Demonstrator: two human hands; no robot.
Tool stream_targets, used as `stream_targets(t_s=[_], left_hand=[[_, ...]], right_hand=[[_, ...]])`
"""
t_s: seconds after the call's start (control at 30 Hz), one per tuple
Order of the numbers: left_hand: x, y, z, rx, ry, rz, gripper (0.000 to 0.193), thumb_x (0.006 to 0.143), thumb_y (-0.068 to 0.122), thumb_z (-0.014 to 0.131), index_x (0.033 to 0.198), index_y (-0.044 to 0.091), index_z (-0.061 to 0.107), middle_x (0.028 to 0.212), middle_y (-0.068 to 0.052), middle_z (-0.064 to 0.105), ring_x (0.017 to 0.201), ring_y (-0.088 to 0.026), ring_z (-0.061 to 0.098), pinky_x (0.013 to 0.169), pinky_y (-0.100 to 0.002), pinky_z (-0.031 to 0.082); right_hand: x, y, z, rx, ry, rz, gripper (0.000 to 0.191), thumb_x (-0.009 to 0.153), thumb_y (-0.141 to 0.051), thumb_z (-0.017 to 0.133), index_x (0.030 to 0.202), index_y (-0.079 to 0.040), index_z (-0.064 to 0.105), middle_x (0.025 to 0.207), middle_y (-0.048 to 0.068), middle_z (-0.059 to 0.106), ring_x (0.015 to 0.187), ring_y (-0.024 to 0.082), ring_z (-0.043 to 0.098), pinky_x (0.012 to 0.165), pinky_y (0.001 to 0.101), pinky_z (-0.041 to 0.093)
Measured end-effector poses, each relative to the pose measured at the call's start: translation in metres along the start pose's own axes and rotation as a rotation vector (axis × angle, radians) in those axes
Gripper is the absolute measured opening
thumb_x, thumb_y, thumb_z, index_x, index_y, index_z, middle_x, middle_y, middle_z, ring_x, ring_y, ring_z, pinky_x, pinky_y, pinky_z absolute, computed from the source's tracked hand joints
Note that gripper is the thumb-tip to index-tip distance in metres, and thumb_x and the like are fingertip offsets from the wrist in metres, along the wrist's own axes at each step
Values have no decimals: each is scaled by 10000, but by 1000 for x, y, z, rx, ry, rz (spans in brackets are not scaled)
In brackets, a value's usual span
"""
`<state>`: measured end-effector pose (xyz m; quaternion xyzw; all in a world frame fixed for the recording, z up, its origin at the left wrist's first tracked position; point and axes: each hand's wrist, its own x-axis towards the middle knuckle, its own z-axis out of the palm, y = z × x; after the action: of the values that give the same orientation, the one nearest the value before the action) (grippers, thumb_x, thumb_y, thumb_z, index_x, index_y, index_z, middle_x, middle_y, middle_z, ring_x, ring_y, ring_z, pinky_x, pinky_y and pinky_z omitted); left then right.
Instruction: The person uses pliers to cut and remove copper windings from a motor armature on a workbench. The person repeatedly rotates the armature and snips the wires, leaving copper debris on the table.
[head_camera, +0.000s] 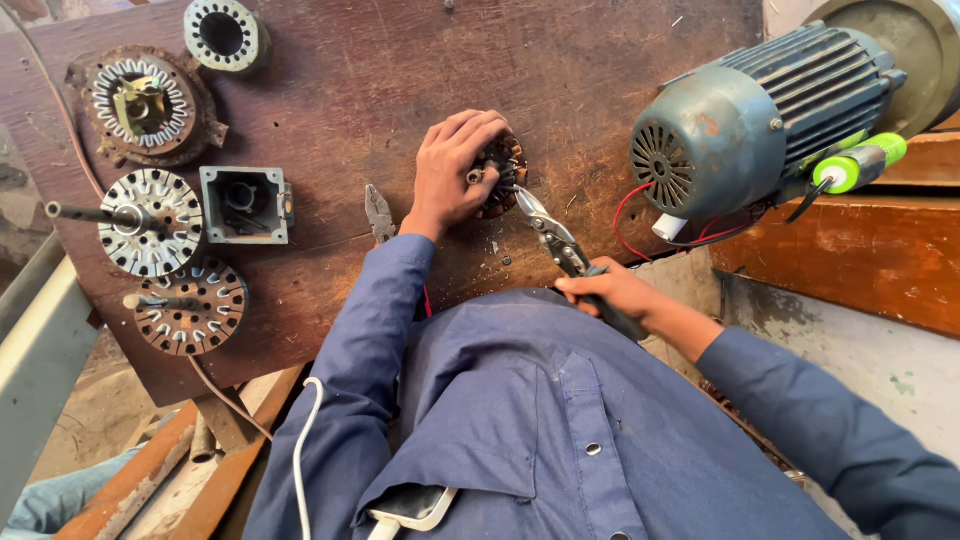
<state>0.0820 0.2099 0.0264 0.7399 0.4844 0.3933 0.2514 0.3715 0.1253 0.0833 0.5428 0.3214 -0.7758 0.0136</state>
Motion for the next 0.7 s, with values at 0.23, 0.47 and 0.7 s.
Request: stream_targets(t_s=[0.23,0.47,0.7], left_hand=[[-1,6,12,-71,101,-249,357,937,306,691,1266,169,660,1370,-3,680,1372,-251,579,1164,-426,434],[-11,2,-14,-51,11,-74,576,755,415,862,1221,133,673,1476,-82,510,1476,-358,355,1232,-554,187],[-2,3,-21,35,-144,-101,294,678,288,924,911,203,767,1412,-67,530,1489,-358,319,1243,-541,190]], right_hand=[[6,8,9,-241,119,-178,333,910,-366,753,875,-35,752,723,2,656,653,66,575,595,249,439],[-4,9,0,35,173,-111,347,890,-320,713,1100,-44,703,808,64,737,693,140,692,606,281,504],[5,27,-5,181,253,-83,378,889,-333,693,1146,-57,693,851,103,743,705,196,730,645,315,558]])
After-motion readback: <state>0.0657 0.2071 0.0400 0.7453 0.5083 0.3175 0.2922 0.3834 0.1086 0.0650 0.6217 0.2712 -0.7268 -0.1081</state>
